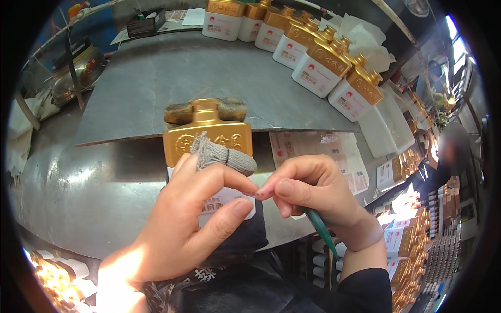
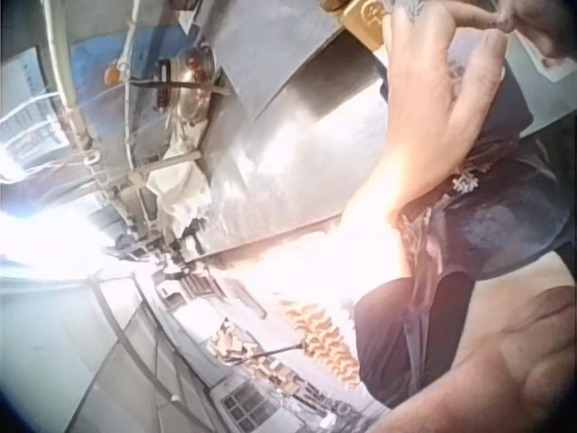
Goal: The person applies adhesive labels to the sides of gold and white bottles using a green plastic squeegee to smooth them out. They handle the bottles one by one, peeling the backing from the labels and pressing them onto the containers before placing the finished items on a nearby table.
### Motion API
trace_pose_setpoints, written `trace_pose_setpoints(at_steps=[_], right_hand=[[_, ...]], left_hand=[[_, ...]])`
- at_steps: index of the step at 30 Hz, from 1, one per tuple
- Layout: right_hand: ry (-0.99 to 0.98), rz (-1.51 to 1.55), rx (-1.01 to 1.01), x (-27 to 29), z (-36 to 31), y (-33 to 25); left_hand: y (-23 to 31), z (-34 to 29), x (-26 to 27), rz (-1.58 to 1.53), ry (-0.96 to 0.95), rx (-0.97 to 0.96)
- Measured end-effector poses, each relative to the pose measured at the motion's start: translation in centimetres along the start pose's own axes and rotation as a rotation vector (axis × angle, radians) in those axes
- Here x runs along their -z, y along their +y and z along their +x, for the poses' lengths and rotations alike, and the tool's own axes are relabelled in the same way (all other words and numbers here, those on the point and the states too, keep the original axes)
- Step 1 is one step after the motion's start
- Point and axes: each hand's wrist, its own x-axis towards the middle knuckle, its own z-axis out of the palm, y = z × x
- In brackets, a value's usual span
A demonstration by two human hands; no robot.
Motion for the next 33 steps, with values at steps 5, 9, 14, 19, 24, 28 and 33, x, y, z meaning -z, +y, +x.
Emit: trace_pose_setpoints(at_steps=[5,9,14,19,24,28,33], right_hand=[[0.145,-0.272,0.198,-1.1,2.9,0.8],[0.306,-0.589,0.436,-0.8,7.3,0.2],[0.274,-0.759,0.457,0.1,9.7,-0.3],[0.255,-0.773,0.409,0.3,10.6,-0.4],[0.283,-0.676,0.342,0.3,10.4,-0.2],[0.257,-0.7,0.318,0.6,10.6,-0.5],[0.184,-0.723,0.244,1.0,10.8,-1.2]], left_hand=[[-2.1,0.5,0.8,0.137,0.293,-0.067],[-3.7,2.2,2.6,0.362,0.394,-0.05],[-5.6,4.2,3.9,0.37,0.421,-0.027],[-6.4,4.9,5.2,0.208,0.402,0.087],[-5.7,6.5,5.7,0.353,0.222,-0.026],[-6.2,8.0,6.9,0.354,0.069,-0.059],[-6.6,8.3,7.2,0.319,0.047,-0.054]])
